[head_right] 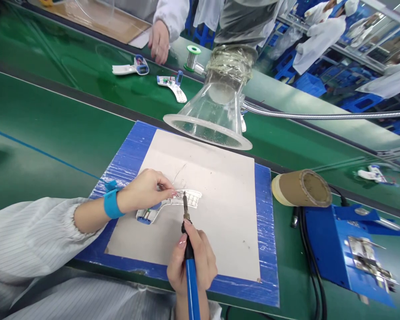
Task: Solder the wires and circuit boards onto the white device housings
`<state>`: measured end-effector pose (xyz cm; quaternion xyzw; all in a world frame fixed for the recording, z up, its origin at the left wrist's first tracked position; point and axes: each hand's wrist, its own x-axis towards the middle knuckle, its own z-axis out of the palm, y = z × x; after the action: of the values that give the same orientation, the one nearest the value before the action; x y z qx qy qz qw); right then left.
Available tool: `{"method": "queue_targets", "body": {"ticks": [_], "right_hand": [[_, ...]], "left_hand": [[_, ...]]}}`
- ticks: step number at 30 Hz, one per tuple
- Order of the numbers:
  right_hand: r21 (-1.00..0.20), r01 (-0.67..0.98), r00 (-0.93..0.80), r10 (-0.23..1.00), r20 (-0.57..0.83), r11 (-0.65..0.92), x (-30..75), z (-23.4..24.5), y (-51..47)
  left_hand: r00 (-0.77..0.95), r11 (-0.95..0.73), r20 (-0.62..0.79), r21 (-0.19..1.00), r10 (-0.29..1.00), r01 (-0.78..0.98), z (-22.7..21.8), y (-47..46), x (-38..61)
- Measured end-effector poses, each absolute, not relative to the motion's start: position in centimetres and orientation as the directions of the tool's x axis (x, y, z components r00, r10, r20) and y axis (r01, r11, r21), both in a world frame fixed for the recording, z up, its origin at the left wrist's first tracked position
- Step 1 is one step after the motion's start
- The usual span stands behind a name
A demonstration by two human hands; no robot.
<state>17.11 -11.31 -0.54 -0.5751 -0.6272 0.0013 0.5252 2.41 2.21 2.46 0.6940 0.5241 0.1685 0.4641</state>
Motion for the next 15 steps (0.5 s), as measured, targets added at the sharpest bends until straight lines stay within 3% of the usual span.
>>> {"method": "queue_targets", "body": {"ticks": [15], "right_hand": [[-0.591,0.759,0.247,0.719,0.649,0.273,16.56,-0.68,-11.32]], "left_hand": [[0.381,0.011,-0.266,0.832,0.886,0.555,2.17,2.23,2.53]]}}
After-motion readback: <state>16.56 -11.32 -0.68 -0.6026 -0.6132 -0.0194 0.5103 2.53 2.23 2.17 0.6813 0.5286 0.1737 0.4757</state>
